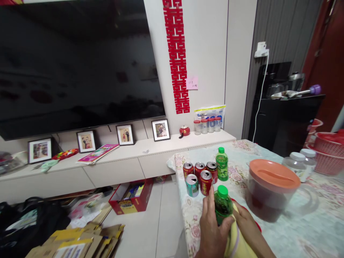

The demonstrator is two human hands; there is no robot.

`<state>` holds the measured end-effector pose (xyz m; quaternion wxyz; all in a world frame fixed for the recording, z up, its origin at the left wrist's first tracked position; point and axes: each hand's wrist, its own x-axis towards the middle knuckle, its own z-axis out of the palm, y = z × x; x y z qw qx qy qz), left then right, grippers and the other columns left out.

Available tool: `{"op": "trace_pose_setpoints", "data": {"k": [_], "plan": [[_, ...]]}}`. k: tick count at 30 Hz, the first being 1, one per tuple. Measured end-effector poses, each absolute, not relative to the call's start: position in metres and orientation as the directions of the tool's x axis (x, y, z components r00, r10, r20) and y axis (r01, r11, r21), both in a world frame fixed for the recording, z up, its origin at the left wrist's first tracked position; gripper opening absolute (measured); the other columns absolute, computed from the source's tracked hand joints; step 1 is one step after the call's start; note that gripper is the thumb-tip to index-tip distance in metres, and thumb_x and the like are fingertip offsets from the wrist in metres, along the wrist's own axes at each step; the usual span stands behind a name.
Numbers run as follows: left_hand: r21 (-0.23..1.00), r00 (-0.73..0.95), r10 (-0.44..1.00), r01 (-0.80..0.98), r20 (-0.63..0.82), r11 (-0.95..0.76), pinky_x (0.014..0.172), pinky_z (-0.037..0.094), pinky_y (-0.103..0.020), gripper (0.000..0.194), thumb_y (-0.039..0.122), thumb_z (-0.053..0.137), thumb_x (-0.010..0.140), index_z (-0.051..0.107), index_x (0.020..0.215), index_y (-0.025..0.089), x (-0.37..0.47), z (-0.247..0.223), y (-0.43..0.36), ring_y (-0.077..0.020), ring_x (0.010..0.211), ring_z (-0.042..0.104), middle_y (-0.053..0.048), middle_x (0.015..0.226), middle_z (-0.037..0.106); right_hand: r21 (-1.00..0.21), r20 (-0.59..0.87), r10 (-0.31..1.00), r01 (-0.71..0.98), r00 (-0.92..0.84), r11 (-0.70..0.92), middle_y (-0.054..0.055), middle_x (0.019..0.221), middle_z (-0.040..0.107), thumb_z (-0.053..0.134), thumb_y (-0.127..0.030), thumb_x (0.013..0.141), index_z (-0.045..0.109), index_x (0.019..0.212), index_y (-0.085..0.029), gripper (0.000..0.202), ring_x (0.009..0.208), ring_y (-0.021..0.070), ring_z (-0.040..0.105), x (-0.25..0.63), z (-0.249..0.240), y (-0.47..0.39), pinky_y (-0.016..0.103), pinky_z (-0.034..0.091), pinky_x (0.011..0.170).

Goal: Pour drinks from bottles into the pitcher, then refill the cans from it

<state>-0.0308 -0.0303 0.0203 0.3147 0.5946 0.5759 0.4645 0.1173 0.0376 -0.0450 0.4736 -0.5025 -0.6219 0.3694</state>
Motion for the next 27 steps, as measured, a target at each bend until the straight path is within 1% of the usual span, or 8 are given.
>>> {"op": "trace_pose_setpoints", "data": {"k": [4,7,10,13,17,20,23,27], "plan": [[0.904,-0.096,0.979,0.408,0.182,-0.128,0.117,0.039,-0.03,0.091,0.02,0.063,0.078,0.03,0.162,0.017,-0.03,0.021,-0.03,-0.0268,0.144,0.048,-0.012,0.153,0.053,-0.93,0.186,0.978,0.304,-0.097,0.207,0.006,0.114,0.081,0.053,-0.057,0.088,0.078,0.105,-0.028,0.041,0.111,0.0277,0.073,0.117,-0.053,0.035,0.037,0.055,0.101],[0.895,-0.092,0.978,0.426,0.186,-0.13,0.119,0.038,-0.03,0.093,0.017,0.063,0.076,0.03,0.162,0.016,-0.03,0.025,-0.031,-0.0271,0.144,0.048,-0.013,0.153,0.053,-0.919,0.159,0.985,0.355,-0.071,0.174,0.007,0.112,0.081,0.052,-0.056,0.087,0.076,0.1,-0.028,0.039,0.106,0.0283,0.074,0.118,-0.056,0.033,0.04,0.053,0.103],[0.874,-0.09,0.974,0.465,0.206,-0.142,0.119,0.039,-0.031,0.089,0.014,0.061,0.077,0.032,0.161,0.013,-0.029,0.029,-0.031,-0.0282,0.141,0.051,-0.015,0.149,0.056,-0.902,0.136,0.99,0.41,-0.03,0.136,0.007,0.1,0.082,0.05,-0.055,0.088,0.074,0.091,-0.028,0.036,0.095,0.0291,0.075,0.117,-0.056,0.03,0.043,0.053,0.101],[0.863,-0.096,0.976,0.49,0.196,-0.125,0.12,0.039,-0.035,0.086,0.014,0.059,0.079,0.032,0.161,0.013,-0.029,0.034,-0.033,-0.0307,0.143,0.05,-0.017,0.151,0.054,-0.887,0.133,0.991,0.448,0.01,0.114,0.006,0.092,0.082,0.047,-0.057,0.091,0.074,0.087,-0.029,0.039,0.094,0.0298,0.076,0.116,-0.052,0.025,0.042,0.056,0.093],[0.871,-0.086,0.982,0.48,0.166,-0.105,0.119,0.04,-0.036,0.087,0.013,0.058,0.08,0.03,0.162,0.015,-0.03,0.036,-0.034,-0.0293,0.142,0.051,-0.016,0.149,0.054,-0.88,0.165,0.985,0.458,0.043,0.128,0.005,0.103,0.082,0.047,-0.058,0.092,0.077,0.096,-0.03,0.041,0.1,0.0291,0.075,0.117,-0.045,0.018,0.038,0.058,0.087],[0.881,-0.094,0.979,0.458,0.18,-0.118,0.118,0.04,-0.035,0.085,0.014,0.059,0.08,0.033,0.16,0.015,-0.03,0.034,-0.034,-0.0279,0.141,0.051,-0.015,0.146,0.056,-0.913,0.219,0.972,0.37,0.088,0.172,0.007,0.114,0.081,0.054,-0.061,0.089,0.078,0.107,-0.026,0.046,0.109,0.0297,0.074,0.119,-0.043,0.013,0.036,0.058,0.094],[0.892,-0.11,0.977,0.435,0.185,-0.12,0.119,0.038,-0.034,0.082,0.012,0.061,0.076,0.039,0.156,0.015,-0.03,0.033,-0.035,-0.027,0.142,0.05,-0.014,0.145,0.056,-0.957,0.251,0.959,0.186,0.132,0.224,0.011,0.123,0.078,0.063,-0.062,0.087,0.076,0.116,-0.02,0.053,0.114,0.0306,0.072,0.123,-0.043,0.007,0.034,0.057,0.099],[0.909,-0.135,0.976,0.402,0.174,-0.106,0.118,0.038,-0.035,0.076,0.013,0.065,0.072,0.048,0.147,0.017,-0.03,0.033,-0.033,-0.0269,0.137,0.053,-0.012,0.142,0.058,-0.968,0.247,0.967,0.062,0.061,0.243,0.011,0.137,0.071,0.06,-0.056,0.092,0.07,0.13,-0.021,0.053,0.124,0.0302,0.067,0.124,-0.044,0.002,0.034,0.054,0.104]]}}
